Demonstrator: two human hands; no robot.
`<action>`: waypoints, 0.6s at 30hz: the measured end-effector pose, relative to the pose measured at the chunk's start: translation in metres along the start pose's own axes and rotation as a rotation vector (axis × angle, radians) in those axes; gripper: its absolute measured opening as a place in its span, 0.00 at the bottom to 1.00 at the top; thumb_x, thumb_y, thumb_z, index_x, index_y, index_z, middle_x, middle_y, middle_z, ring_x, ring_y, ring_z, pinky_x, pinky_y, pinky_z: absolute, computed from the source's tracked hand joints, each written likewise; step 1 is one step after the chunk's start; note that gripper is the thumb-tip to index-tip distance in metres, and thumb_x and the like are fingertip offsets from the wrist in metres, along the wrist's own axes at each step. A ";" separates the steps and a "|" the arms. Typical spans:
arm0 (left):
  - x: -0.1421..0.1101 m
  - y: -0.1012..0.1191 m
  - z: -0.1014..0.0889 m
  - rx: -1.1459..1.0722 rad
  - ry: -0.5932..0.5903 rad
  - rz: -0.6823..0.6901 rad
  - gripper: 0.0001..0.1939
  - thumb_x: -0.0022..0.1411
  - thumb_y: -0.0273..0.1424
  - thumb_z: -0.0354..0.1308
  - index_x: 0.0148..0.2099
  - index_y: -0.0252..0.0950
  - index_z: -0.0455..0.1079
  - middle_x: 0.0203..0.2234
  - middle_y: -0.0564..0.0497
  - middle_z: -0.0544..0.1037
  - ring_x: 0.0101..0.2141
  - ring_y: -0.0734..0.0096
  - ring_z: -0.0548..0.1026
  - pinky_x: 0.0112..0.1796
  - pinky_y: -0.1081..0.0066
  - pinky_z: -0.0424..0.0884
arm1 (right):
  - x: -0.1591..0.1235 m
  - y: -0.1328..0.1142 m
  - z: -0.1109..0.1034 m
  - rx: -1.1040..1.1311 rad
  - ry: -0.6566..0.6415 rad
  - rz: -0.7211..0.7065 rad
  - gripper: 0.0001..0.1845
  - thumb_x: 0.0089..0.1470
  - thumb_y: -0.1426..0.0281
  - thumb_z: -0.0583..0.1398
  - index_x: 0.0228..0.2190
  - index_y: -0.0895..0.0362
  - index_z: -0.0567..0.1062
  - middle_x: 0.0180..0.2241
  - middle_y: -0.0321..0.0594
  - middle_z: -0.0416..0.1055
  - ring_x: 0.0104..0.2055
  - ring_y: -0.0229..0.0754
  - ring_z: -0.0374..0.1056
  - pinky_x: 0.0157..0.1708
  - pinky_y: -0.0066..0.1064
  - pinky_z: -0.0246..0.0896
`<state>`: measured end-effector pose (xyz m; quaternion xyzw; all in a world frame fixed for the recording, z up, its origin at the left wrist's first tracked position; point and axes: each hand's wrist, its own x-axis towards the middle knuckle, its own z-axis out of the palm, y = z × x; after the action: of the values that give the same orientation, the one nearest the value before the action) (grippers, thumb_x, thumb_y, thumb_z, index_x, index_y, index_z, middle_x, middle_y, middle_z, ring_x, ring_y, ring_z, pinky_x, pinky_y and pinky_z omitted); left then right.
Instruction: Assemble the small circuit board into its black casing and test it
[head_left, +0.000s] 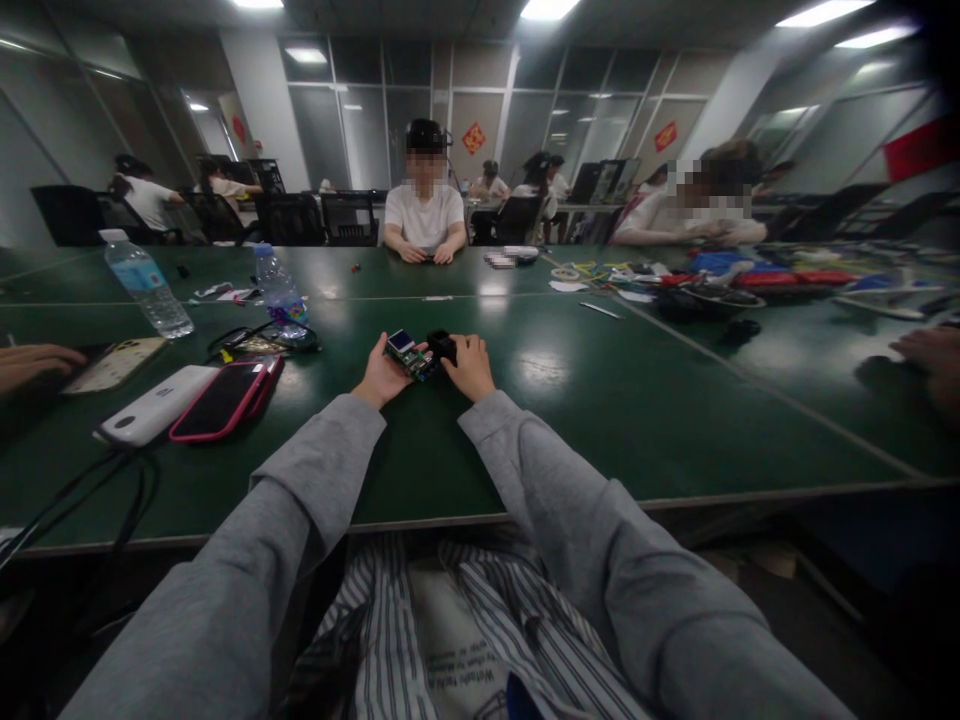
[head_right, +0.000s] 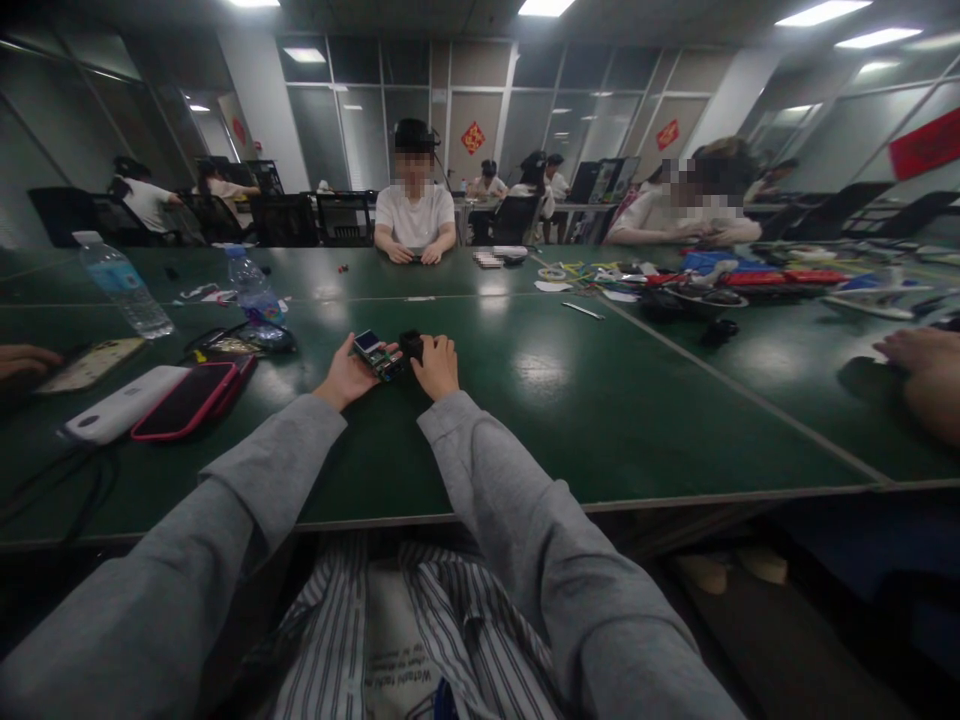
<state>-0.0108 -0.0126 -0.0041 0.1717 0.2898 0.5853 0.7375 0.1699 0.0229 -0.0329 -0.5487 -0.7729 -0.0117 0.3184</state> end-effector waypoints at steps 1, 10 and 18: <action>0.000 0.000 0.000 -0.001 -0.002 0.001 0.30 0.69 0.49 0.44 0.60 0.31 0.64 0.43 0.36 0.81 0.42 0.51 0.81 0.49 0.52 0.73 | 0.000 0.000 0.000 -0.001 -0.004 -0.001 0.25 0.59 0.68 0.59 0.57 0.60 0.66 0.51 0.54 0.64 0.54 0.55 0.60 0.51 0.45 0.61; 0.001 0.000 0.002 0.014 0.037 0.017 0.32 0.69 0.53 0.43 0.57 0.31 0.67 0.43 0.37 0.81 0.42 0.54 0.81 0.47 0.56 0.74 | 0.001 0.000 0.000 -0.021 -0.014 -0.010 0.25 0.59 0.70 0.59 0.57 0.60 0.66 0.51 0.54 0.65 0.53 0.55 0.61 0.52 0.45 0.61; 0.003 -0.001 0.000 0.013 0.050 0.011 0.31 0.68 0.53 0.43 0.58 0.34 0.66 0.44 0.36 0.80 0.44 0.52 0.80 0.49 0.53 0.73 | -0.001 0.000 0.002 -0.031 -0.014 -0.017 0.25 0.60 0.71 0.57 0.58 0.62 0.65 0.51 0.56 0.65 0.53 0.55 0.62 0.51 0.45 0.61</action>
<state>-0.0099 -0.0095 -0.0053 0.1633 0.3110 0.5916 0.7257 0.1691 0.0225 -0.0348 -0.5470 -0.7795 -0.0227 0.3043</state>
